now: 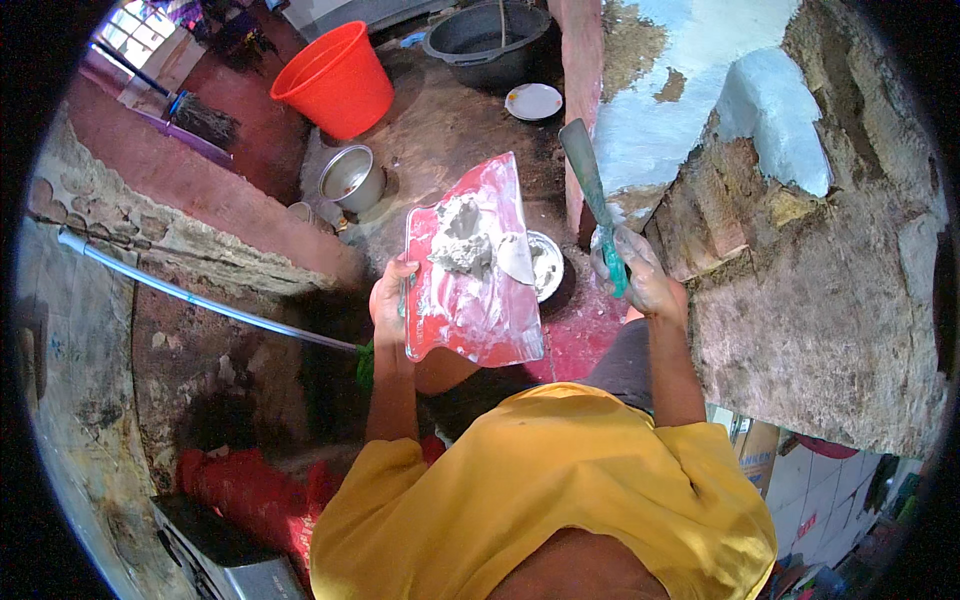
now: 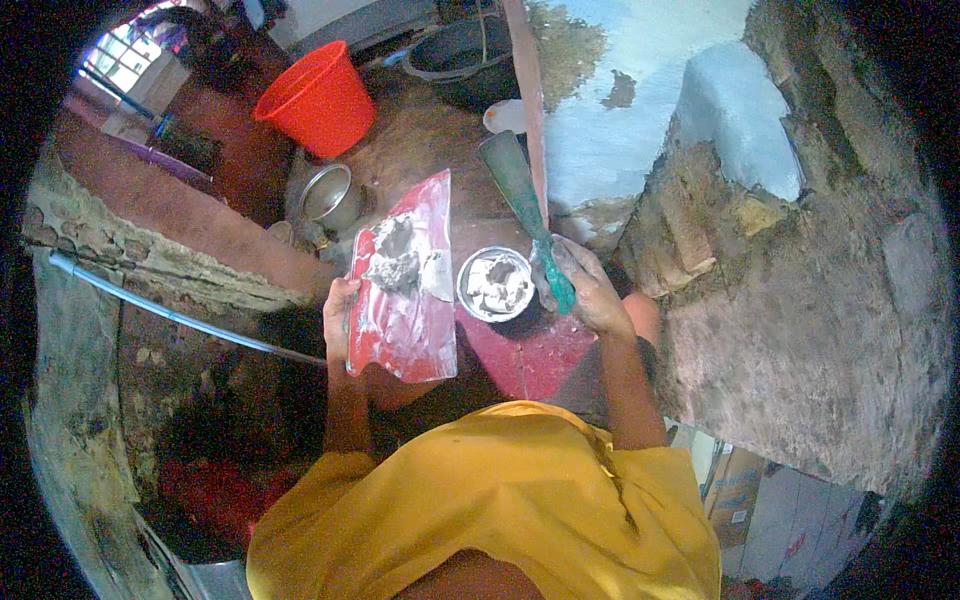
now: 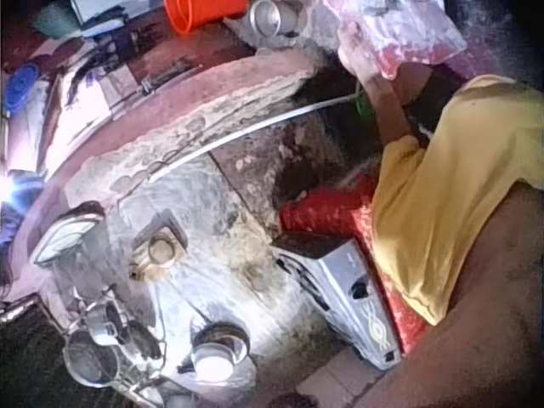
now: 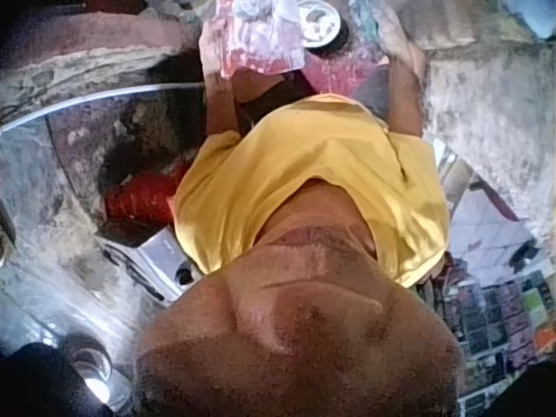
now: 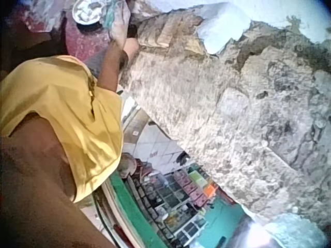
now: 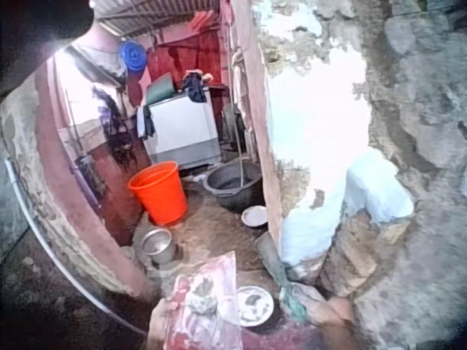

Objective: The person applies patching compound to a damaged stone wall using a putty knife while holding the compound on a hawk.

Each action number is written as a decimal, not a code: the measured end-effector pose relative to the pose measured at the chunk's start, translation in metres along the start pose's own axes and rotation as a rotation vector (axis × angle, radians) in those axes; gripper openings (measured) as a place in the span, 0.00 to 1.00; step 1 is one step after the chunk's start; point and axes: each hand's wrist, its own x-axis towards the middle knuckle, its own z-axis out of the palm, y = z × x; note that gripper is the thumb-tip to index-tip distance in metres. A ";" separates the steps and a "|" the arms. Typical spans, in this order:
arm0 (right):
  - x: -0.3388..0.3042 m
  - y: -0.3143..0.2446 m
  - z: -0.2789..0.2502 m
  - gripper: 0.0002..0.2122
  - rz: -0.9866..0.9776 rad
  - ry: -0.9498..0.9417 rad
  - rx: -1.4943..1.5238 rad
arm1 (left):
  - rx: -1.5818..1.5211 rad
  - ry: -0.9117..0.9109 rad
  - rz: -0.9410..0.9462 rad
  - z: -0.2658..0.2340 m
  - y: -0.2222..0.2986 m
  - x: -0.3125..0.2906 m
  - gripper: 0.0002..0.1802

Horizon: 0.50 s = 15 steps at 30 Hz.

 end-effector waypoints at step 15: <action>-0.008 0.036 -0.047 0.11 0.090 0.017 -0.535 | 0.066 -0.029 0.105 -0.009 0.015 0.010 0.21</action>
